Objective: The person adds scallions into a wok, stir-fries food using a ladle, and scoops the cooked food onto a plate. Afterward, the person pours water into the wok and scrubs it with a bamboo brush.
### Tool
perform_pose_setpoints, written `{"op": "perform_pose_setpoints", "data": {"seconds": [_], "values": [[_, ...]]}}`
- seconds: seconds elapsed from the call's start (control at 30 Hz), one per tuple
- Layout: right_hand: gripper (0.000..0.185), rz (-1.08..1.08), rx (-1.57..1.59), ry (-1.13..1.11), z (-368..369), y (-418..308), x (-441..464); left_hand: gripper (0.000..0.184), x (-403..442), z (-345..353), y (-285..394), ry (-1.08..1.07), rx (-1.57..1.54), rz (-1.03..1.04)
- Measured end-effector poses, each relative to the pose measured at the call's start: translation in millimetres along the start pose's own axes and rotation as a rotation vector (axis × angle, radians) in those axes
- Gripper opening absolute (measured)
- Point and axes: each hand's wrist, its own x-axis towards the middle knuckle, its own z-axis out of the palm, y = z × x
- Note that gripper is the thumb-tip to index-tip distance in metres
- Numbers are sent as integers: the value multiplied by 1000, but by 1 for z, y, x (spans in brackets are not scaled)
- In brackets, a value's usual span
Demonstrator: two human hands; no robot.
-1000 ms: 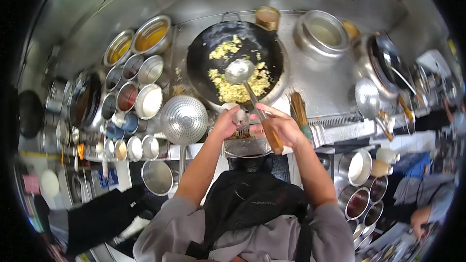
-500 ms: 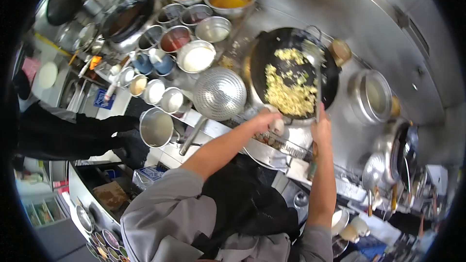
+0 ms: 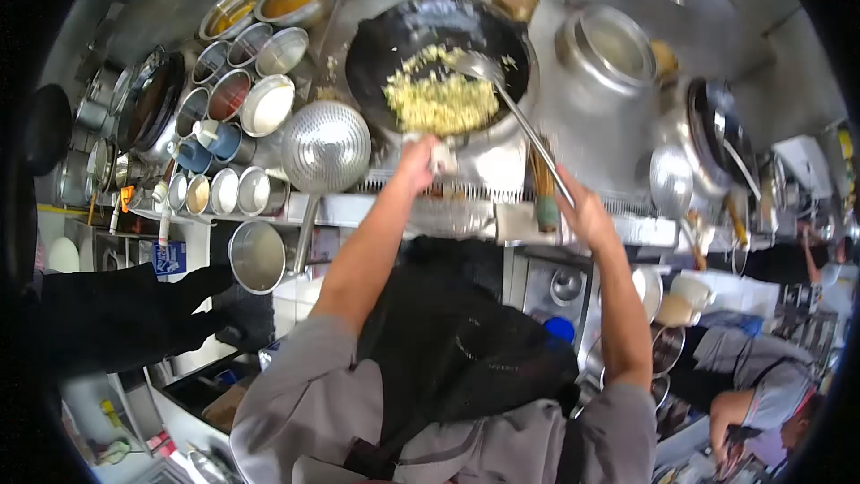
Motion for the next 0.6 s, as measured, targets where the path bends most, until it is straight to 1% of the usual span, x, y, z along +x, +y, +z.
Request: {"op": "perform_pose_setpoints", "data": {"seconds": [0.03,0.07,0.1,0.13,0.17,0.2,0.23,0.27,0.3,0.33,0.37,0.4,0.47,0.5,0.53,0.57,0.6], "values": [[63,-88,152,-10,-9,-8,-5,14,2,-4,-7,-19,31,-31],[60,46,212,-138,-38,-38,-14,15,-3,-10,-20,-48,-36,29],[57,177,276,-266,-79,-69,-20,17,-43,-9,-11,-84,-44,48],[57,336,292,-452,-128,-88,-28,16,-99,-7,-8,-8,-80,24],[57,284,322,-534,-148,-79,-37,16,-137,1,3,63,-110,3],[57,233,356,-616,-168,-71,-45,16,-150,14,17,62,-89,-2],[58,-19,395,-600,-176,-47,-57,15,-166,23,21,69,-74,-32],[63,71,268,-694,-186,-58,-47,14,-177,24,19,76,-63,-65],[61,-3,159,-623,-180,-60,-39,14,-150,14,12,-53,-85,-57],[58,231,18,-713,-174,-86,-16,15,-118,17,12,-67,-62,-47],[56,26,31,-500,-131,-52,-2,15,-97,15,6,-82,-38,-39],[55,-178,35,-285,-74,-16,4,15,-95,4,-19,-84,-29,-51],[54,158,22,-324,-20,-36,11,17,-95,-13,-74,-5,-4,126],[52,98,106,-202,1,-26,-5,18,-108,-35,-103,12,27,111],[53,138,80,-282,-21,-43,-19,25,-129,-61,-124,-37,18,61],[56,-21,127,-240,-30,-30,-36,32,-165,-61,-115,-67,70,12],[58,82,133,-440,-71,-45,-44,36,-186,-63,-110,-15,111,14]]}}
